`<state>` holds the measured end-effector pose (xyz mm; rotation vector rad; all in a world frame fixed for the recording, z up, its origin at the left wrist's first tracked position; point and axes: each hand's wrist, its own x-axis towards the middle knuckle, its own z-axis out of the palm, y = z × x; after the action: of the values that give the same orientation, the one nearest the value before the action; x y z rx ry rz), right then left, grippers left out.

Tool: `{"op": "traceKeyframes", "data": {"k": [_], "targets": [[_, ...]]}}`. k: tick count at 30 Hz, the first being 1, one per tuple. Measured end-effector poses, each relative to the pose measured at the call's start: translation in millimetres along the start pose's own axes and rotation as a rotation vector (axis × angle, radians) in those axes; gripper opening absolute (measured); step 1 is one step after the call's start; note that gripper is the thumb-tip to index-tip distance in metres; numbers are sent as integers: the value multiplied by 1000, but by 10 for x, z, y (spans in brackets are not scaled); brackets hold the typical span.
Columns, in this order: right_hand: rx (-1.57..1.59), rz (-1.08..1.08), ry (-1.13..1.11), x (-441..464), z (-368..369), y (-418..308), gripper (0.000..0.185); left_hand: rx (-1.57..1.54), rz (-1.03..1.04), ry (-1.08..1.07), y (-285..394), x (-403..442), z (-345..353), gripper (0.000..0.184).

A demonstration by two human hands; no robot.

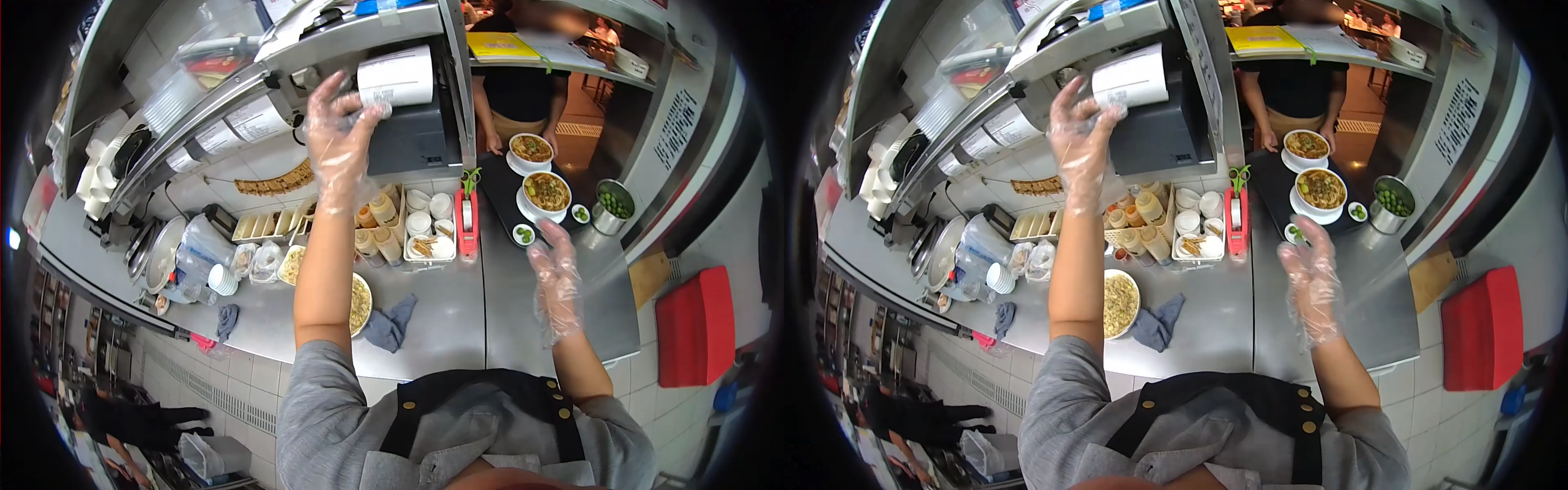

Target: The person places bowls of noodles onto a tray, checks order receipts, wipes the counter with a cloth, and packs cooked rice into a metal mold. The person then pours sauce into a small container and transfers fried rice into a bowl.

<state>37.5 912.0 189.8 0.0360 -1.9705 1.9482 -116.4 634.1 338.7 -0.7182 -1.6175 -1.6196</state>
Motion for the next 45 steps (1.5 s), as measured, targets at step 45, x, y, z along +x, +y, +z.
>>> {"op": "traceKeyframes", "data": {"k": [45], "targets": [[506, -358, -460, -164, 397, -273, 63, 500, -172, -278, 945, -2035, 372, 38]]}}
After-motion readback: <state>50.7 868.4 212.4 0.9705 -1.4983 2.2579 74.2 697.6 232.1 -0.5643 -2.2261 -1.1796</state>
